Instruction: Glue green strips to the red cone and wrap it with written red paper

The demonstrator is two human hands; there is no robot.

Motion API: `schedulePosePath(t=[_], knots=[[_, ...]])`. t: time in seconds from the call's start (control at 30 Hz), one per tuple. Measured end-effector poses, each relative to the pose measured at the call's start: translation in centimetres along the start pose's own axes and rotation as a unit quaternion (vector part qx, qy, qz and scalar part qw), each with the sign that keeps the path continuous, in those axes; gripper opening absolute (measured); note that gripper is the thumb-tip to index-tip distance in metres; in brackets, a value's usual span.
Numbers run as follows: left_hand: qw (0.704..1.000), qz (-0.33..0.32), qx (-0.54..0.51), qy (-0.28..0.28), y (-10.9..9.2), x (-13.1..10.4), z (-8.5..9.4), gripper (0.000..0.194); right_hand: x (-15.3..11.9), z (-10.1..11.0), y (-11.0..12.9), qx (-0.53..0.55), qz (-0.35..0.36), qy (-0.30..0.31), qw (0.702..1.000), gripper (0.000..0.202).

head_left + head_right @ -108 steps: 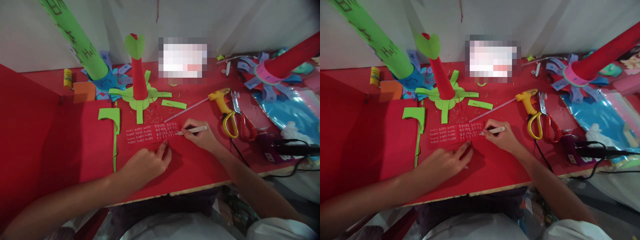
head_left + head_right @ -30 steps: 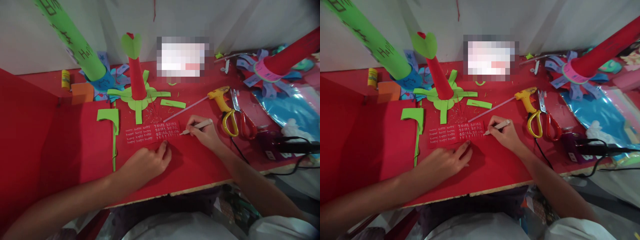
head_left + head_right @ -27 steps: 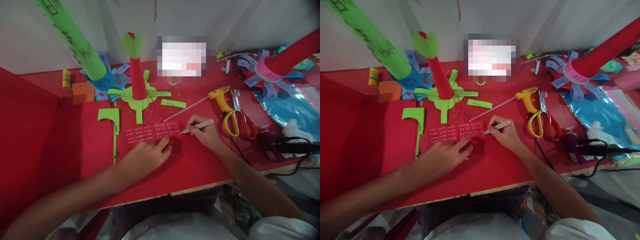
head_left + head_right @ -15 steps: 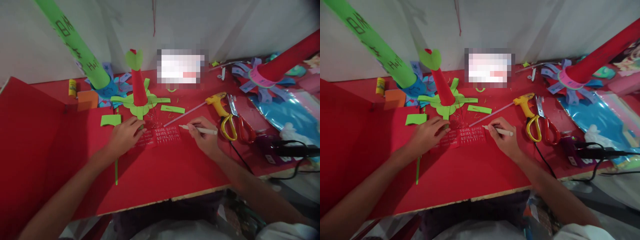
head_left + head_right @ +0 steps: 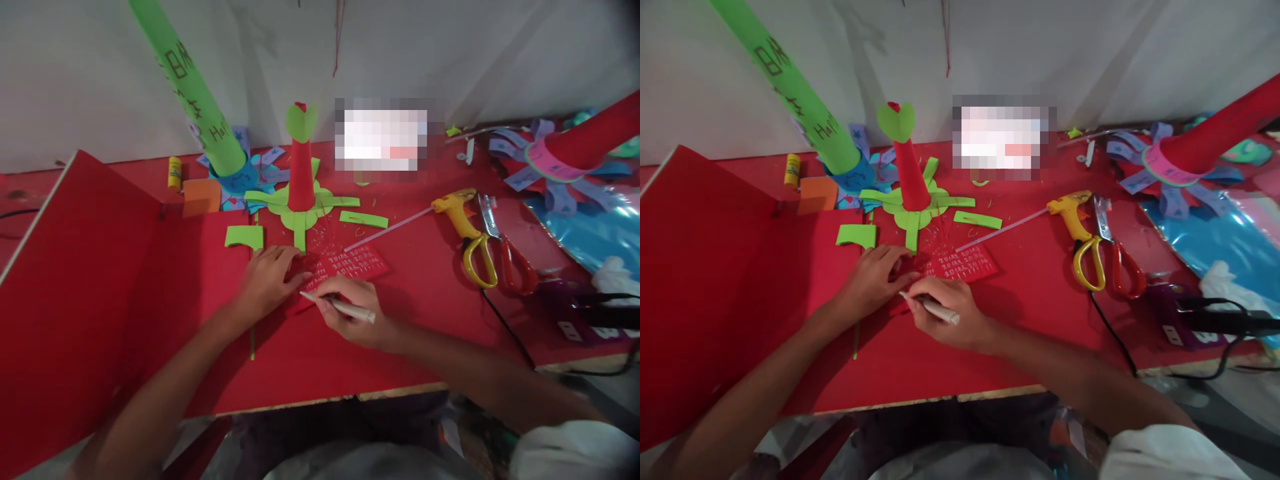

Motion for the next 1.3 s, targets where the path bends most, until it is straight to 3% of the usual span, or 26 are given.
schedulePosePath(t=[0.07,0.23,0.4,0.5,0.73,1.13,1.3], knots=[[0.998,-0.008,-0.056,0.0,0.7,-0.2,0.1,0.034,-0.6,-0.5,-0.4,0.014,0.01,0.026,1.0,0.007],[0.981,-0.097,-0.164,0.031,1.1,-0.6,0.5,0.031,-0.2,0.2,-0.8,0.049,0.019,0.019,0.998,0.016],[0.966,-0.121,-0.214,0.073,1.6,-0.7,0.5,0.034,0.0,0.3,-0.6,0.058,0.027,0.026,0.998,0.016],[0.963,-0.135,-0.222,0.076,1.7,-0.7,0.7,0.034,-0.6,-0.5,-0.3,0.047,0.04,0.061,0.996,0.016],[0.958,-0.154,-0.214,0.11,1.5,-1.0,0.8,0.024,-1.0,-0.7,-0.6,0.041,0.037,0.075,0.996,0.015],[0.964,-0.149,-0.176,0.131,1.2,-1.1,0.9,0.017,-1.1,-2.2,-2.0,0.092,-0.033,0.143,0.985,0.016],[0.964,-0.15,-0.173,0.133,1.3,-1.3,0.7,0.016,-1.4,-2.9,-3.1,0.092,-0.121,0.134,0.979,0.011]])
Point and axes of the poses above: each hand's wrist, its own x-axis towards the middle knuckle, its own z-axis out of the back of the hand, y = z × x, the point moved 9 cm from there along x, towards the middle knuckle, and after that the axes turned 6 degrees about -y, right-handed, at the moved point
